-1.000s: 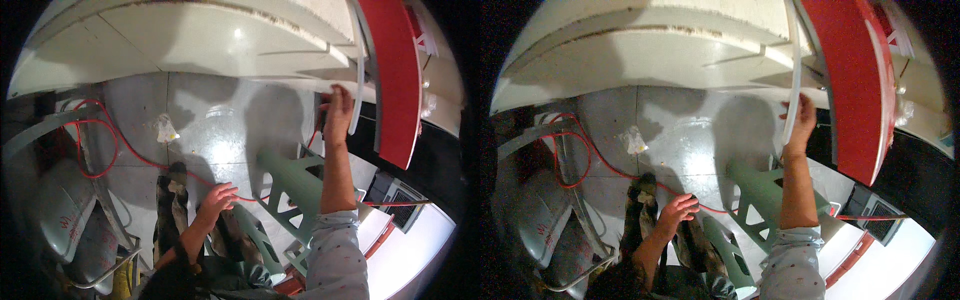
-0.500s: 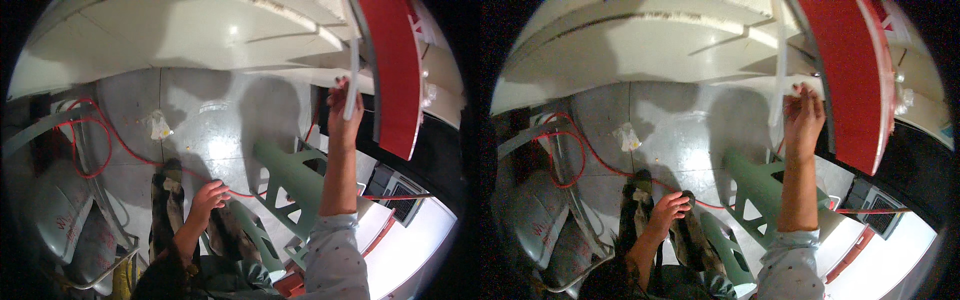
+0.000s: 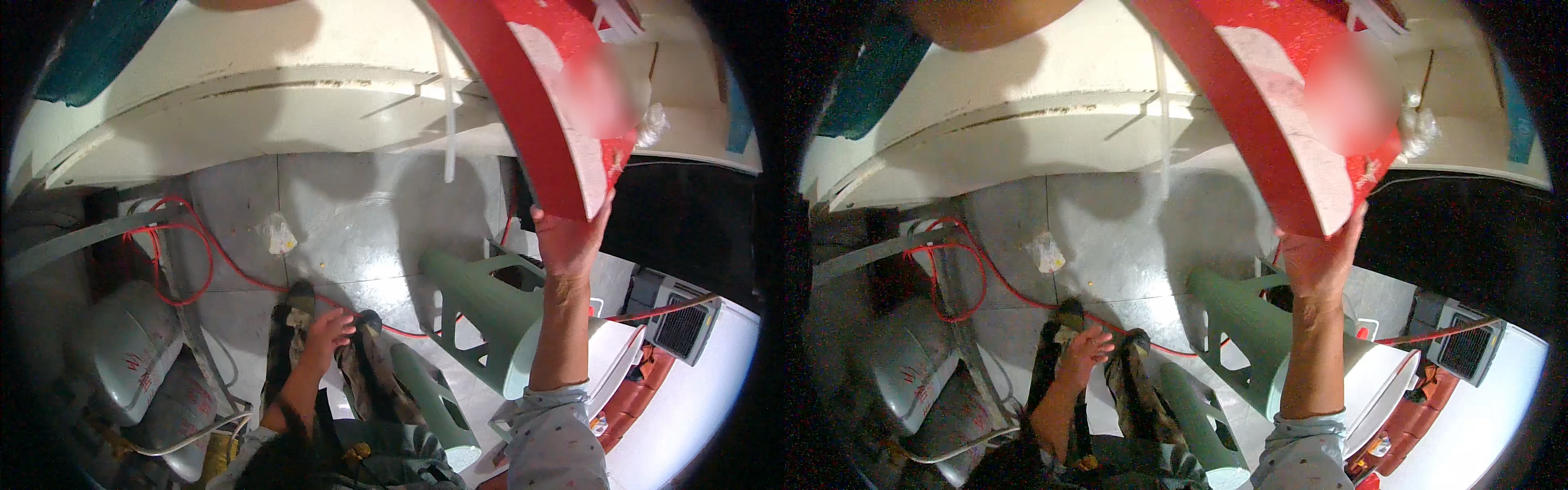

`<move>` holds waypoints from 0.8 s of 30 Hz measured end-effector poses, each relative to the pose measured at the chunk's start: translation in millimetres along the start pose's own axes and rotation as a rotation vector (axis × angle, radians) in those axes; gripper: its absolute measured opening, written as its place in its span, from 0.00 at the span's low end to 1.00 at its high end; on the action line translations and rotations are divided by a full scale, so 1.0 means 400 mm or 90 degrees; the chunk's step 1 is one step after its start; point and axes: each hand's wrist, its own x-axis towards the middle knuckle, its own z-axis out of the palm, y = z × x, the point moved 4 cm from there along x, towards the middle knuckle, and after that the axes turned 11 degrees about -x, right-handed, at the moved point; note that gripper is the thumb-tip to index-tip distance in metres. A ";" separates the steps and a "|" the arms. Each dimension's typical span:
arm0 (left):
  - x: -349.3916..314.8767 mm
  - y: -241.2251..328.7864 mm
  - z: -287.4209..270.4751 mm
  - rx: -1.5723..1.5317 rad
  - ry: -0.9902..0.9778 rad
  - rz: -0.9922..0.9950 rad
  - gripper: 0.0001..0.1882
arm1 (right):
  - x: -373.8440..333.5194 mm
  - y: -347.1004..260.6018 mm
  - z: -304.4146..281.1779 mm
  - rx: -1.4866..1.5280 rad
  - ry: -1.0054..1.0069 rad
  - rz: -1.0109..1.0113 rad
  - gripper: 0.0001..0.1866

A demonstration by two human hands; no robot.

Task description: The person wipes the interior surfaces of a white shelving unit with a cloth, repeatedly dipping the cloth into a bucket of water. They remove and reposition several items including a red box, plastic bags, and a mug to access different areas, then wipe the shelves and side panels.

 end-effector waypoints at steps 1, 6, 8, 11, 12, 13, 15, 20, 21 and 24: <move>0.007 -0.041 -0.030 0.002 -0.001 -0.007 0.28 | 0.012 -0.006 -0.001 -0.023 0.138 0.018 0.31; -0.085 -0.069 -0.044 0.064 -0.006 -0.047 0.29 | 0.006 -0.033 0.033 -0.026 0.047 0.045 0.35; -0.121 -0.046 -0.029 0.083 -0.011 -0.036 0.28 | 0.016 -0.050 0.063 -0.020 0.069 0.072 0.33; -0.166 -0.027 -0.026 0.077 0.000 -0.049 0.26 | 0.044 -0.073 0.101 0.043 0.087 0.071 0.25; -0.185 -0.019 -0.023 0.080 -0.005 -0.043 0.26 | 0.051 -0.072 0.097 0.055 0.104 0.074 0.24; -0.204 -0.014 -0.017 0.078 -0.012 -0.036 0.24 | 0.058 -0.072 0.085 0.042 0.125 0.047 0.21; -0.238 -0.005 -0.009 0.072 -0.011 -0.033 0.24 | 0.049 -0.069 0.088 0.052 0.156 0.053 0.20; -0.320 0.032 0.041 0.130 -0.053 -0.001 0.23 | -0.014 -0.102 0.086 0.055 0.188 0.045 0.22; -0.328 0.039 0.052 0.127 -0.058 0.007 0.22 | -0.026 -0.100 0.070 0.050 0.209 0.050 0.23; -0.334 0.069 0.080 0.123 -0.056 0.002 0.21 | -0.072 -0.109 0.080 0.066 0.218 0.051 0.23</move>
